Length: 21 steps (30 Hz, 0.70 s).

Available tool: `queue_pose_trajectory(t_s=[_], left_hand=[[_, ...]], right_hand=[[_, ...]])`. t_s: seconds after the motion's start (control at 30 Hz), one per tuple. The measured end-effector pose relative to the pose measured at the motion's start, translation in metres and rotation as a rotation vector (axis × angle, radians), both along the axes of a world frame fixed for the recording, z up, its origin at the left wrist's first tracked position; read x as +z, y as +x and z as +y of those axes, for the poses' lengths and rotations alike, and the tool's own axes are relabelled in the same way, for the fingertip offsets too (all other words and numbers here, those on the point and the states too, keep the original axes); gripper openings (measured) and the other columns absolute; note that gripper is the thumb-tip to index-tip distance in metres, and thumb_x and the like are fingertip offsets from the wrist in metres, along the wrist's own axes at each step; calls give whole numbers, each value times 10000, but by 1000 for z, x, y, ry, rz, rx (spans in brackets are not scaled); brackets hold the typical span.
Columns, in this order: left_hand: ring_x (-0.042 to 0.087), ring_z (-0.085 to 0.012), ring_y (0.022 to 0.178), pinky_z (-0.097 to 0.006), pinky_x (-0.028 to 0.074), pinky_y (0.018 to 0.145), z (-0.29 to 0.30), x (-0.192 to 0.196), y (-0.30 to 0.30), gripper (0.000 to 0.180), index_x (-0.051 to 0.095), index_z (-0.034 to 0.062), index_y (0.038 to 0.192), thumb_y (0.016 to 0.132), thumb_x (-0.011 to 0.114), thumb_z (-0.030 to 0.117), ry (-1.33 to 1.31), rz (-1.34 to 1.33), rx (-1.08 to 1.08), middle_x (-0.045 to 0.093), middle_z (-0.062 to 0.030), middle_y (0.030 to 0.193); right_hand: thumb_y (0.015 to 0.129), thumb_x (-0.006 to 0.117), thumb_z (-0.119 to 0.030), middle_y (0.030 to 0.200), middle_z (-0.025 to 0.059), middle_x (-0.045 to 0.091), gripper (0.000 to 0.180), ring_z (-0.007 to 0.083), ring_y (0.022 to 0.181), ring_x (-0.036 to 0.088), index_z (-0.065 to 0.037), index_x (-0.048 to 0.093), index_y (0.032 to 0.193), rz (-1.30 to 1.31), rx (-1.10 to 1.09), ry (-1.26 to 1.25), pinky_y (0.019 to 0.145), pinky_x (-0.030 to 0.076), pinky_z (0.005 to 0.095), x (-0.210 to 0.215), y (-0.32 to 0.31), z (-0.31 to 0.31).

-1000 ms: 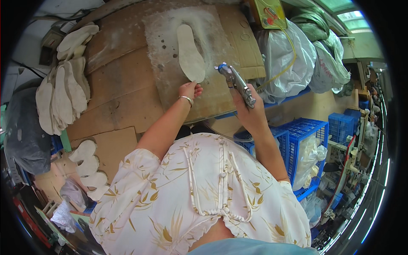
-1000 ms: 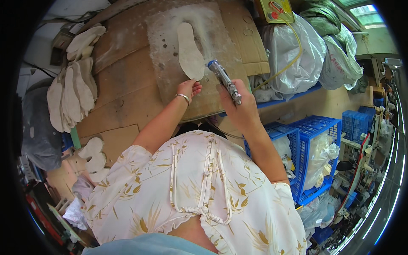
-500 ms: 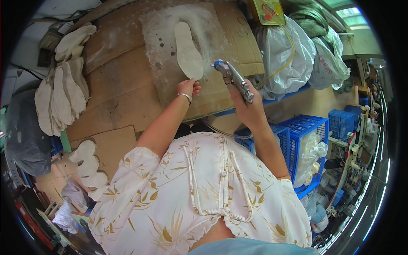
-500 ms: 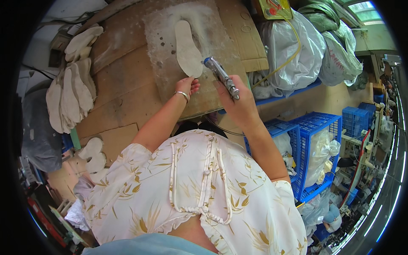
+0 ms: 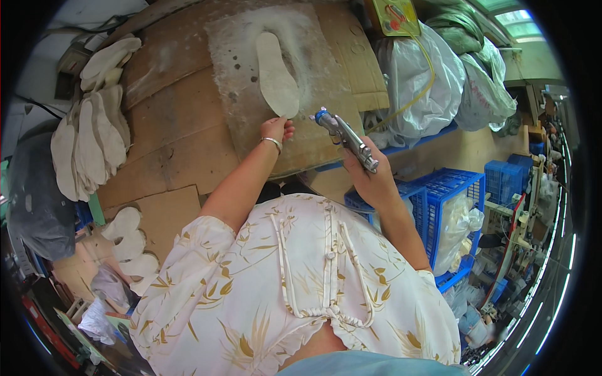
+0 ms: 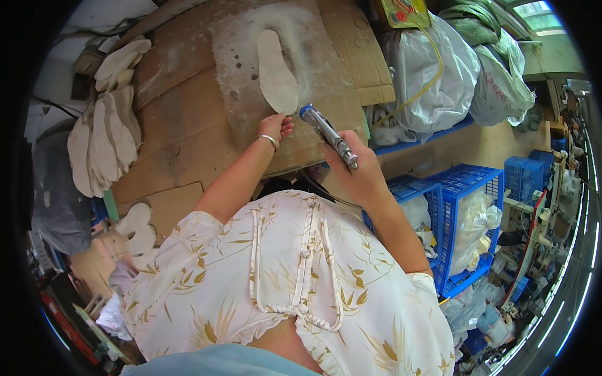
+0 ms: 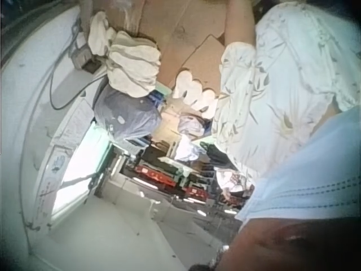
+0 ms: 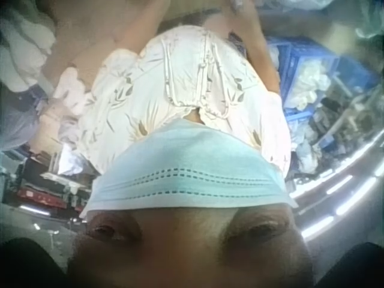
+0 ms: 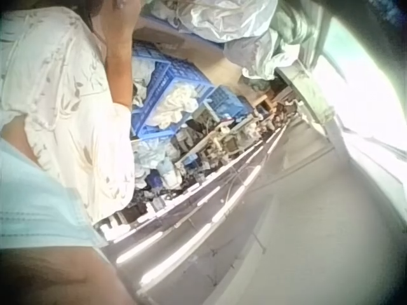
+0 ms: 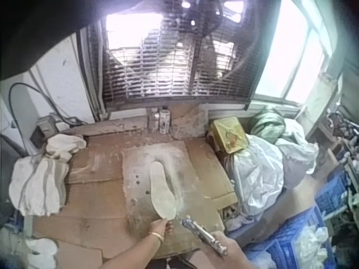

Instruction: Using a spray gun to apply a substance to individual shoe components on a workstation.

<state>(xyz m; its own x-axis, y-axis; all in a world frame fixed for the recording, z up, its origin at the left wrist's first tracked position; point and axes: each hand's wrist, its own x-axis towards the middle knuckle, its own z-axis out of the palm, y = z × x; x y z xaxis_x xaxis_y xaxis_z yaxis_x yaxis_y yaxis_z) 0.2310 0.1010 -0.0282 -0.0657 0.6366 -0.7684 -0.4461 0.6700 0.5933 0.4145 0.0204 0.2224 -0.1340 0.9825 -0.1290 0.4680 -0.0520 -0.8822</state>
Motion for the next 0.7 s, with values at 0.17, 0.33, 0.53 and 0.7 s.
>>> queue_pose_trajectory(t_s=[0.17, 0.33, 0.53, 0.7], left_hand=[[618, -160, 622, -256, 521, 503, 1, 5, 3, 163, 557, 15, 924, 875, 545, 169, -5, -2, -3, 628, -79, 813], [618, -160, 624, -257, 522, 505, 0, 1, 1, 157, 556, 13, 925, 875, 540, 162, 9, -4, -5, 627, -79, 813], [618, -158, 640, -259, 523, 520, -1, 3, 3, 149, 555, 16, 921, 875, 538, 157, 5, 12, -9, 625, -77, 821], [616, -155, 638, -259, 522, 533, -2, 2, 2, 141, 553, 18, 919, 877, 536, 152, 13, 20, -2, 623, -74, 819]], right_hand=[[858, 591, -155, 631, 90, 492, 165, 162, 570, 450, -33, 523, 947, -38, -30, 24, 553, 401, 288, -4, 4, -2], [859, 590, -153, 634, 84, 497, 159, 157, 574, 459, -36, 523, 943, -26, 4, -64, 549, 398, 287, 0, 3, -9], [864, 592, -165, 624, 63, 498, 161, 149, 556, 445, -38, 522, 934, 7, 20, -26, 539, 393, 281, -4, 9, -19], [865, 597, -182, 623, 64, 501, 178, 150, 557, 449, -35, 521, 930, -6, -17, -51, 541, 398, 280, -2, 10, -22]])
